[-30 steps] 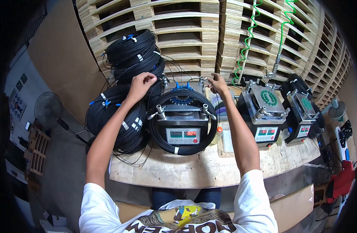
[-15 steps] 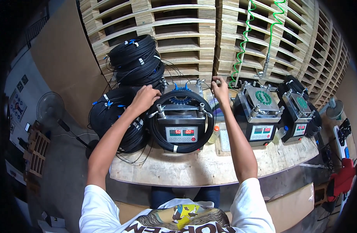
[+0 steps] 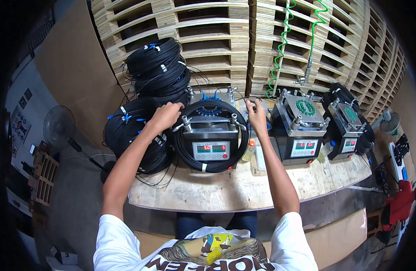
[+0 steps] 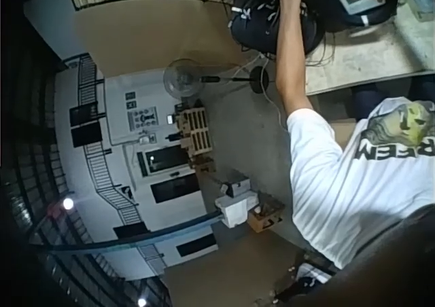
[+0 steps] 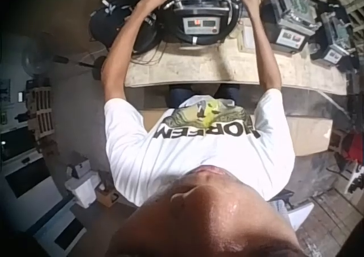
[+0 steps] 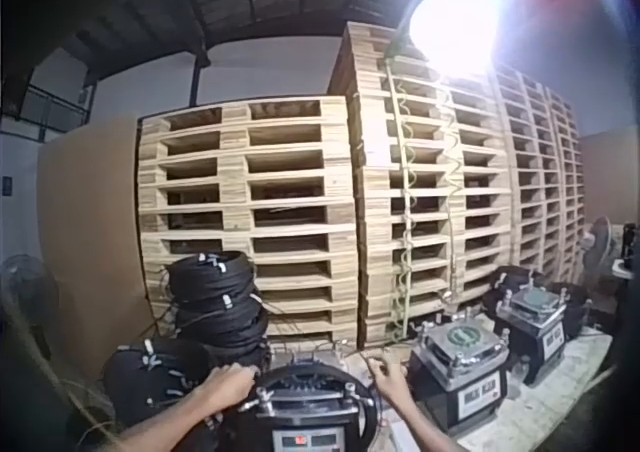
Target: Preparing and loading cable spools into specialized industrial winding or processing machines.
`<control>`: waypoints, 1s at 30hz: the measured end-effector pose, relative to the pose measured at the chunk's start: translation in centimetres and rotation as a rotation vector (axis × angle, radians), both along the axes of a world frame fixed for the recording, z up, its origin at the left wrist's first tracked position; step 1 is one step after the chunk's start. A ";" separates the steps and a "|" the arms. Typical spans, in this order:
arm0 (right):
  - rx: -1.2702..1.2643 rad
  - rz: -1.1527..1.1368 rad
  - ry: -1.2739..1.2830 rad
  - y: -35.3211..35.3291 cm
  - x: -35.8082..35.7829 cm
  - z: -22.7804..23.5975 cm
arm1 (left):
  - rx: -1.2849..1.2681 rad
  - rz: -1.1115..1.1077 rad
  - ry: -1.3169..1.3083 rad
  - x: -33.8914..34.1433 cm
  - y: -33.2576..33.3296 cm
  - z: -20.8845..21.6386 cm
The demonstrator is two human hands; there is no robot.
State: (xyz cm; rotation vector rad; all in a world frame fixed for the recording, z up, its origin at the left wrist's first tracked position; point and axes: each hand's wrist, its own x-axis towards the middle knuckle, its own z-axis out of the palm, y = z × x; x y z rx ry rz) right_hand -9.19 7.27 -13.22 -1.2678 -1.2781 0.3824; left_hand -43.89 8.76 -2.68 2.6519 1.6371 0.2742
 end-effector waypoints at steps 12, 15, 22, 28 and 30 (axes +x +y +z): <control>-0.158 0.176 0.084 -4.0 0.3 -0.6 | 0.248 -0.088 -0.703 -1.3 -2.5 -5.4; -0.137 0.198 0.029 -5.1 0.4 -0.9 | 0.364 0.016 -0.843 -2.1 -6.9 -9.1; -0.208 0.217 0.126 -6.6 -0.2 -0.8 | 0.003 0.236 -0.945 -4.2 -9.4 -19.6; -0.194 0.199 0.123 -7.0 0.2 -2.5 | -0.309 0.111 -1.327 -4.7 -8.1 -20.3; -0.188 0.179 0.130 -7.3 -0.4 -2.5 | -0.346 0.088 -1.339 -4.9 -8.1 -20.7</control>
